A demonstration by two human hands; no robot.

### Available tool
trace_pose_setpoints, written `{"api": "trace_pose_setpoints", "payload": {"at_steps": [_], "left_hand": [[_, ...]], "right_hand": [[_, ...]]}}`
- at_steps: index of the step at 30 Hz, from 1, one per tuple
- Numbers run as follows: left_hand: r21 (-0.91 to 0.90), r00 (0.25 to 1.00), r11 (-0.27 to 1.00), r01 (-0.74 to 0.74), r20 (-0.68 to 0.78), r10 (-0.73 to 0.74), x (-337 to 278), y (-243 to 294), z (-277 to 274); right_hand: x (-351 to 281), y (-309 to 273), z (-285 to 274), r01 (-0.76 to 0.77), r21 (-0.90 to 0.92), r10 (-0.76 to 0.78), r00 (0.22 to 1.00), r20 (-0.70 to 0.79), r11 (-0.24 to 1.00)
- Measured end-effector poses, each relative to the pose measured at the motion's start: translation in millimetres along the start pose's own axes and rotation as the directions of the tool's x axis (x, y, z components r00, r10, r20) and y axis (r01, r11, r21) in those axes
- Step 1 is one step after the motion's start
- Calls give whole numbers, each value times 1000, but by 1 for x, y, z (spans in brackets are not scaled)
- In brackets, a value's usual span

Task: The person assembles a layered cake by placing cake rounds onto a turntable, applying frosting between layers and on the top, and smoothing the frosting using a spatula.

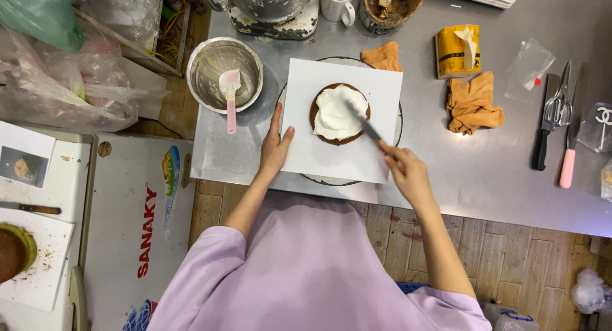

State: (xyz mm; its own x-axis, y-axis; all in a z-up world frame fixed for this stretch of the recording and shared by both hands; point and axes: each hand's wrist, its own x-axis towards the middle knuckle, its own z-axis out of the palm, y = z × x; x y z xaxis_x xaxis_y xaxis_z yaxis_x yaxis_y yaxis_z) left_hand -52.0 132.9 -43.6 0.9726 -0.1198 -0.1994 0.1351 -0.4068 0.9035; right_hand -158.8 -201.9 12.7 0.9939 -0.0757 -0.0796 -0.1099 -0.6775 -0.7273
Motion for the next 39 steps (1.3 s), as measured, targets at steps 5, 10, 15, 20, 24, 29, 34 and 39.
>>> {"api": "trace_pose_setpoints", "payload": {"at_steps": [5,10,15,20,24,29,34,39], "left_hand": [[25,1000,1000,-4,-1,4,2,0,0],[-2,1000,1000,-20,-17,20,-1,-3,3],[-4,1000,1000,-10,-9,10,-2,-6,3],[6,1000,1000,0,-15,1,-1,-1,3],[-31,999,998,48,-12,-49,-2,1,4],[-10,1000,1000,4,0,-4,2,-2,0],[8,1000,1000,0,-4,0,4,-4,1],[-41,999,998,-42,-25,41,1,-5,4]], "right_hand": [[-7,-15,-38,164,-480,-254,959,-128,862],[-6,-33,-18,235,-540,-394,897,-199,808],[19,-40,12,135,-585,-290,940,-179,799],[-7,-29,-24,110,-329,-115,993,5,938],[-1,-14,-36,-45,-119,43,999,-25,992],[11,-31,-16,61,-186,-62,998,2,981],[2,-26,-41,195,-388,-238,969,-66,901],[-19,-22,-20,310,-452,-398,911,-111,836]]}}
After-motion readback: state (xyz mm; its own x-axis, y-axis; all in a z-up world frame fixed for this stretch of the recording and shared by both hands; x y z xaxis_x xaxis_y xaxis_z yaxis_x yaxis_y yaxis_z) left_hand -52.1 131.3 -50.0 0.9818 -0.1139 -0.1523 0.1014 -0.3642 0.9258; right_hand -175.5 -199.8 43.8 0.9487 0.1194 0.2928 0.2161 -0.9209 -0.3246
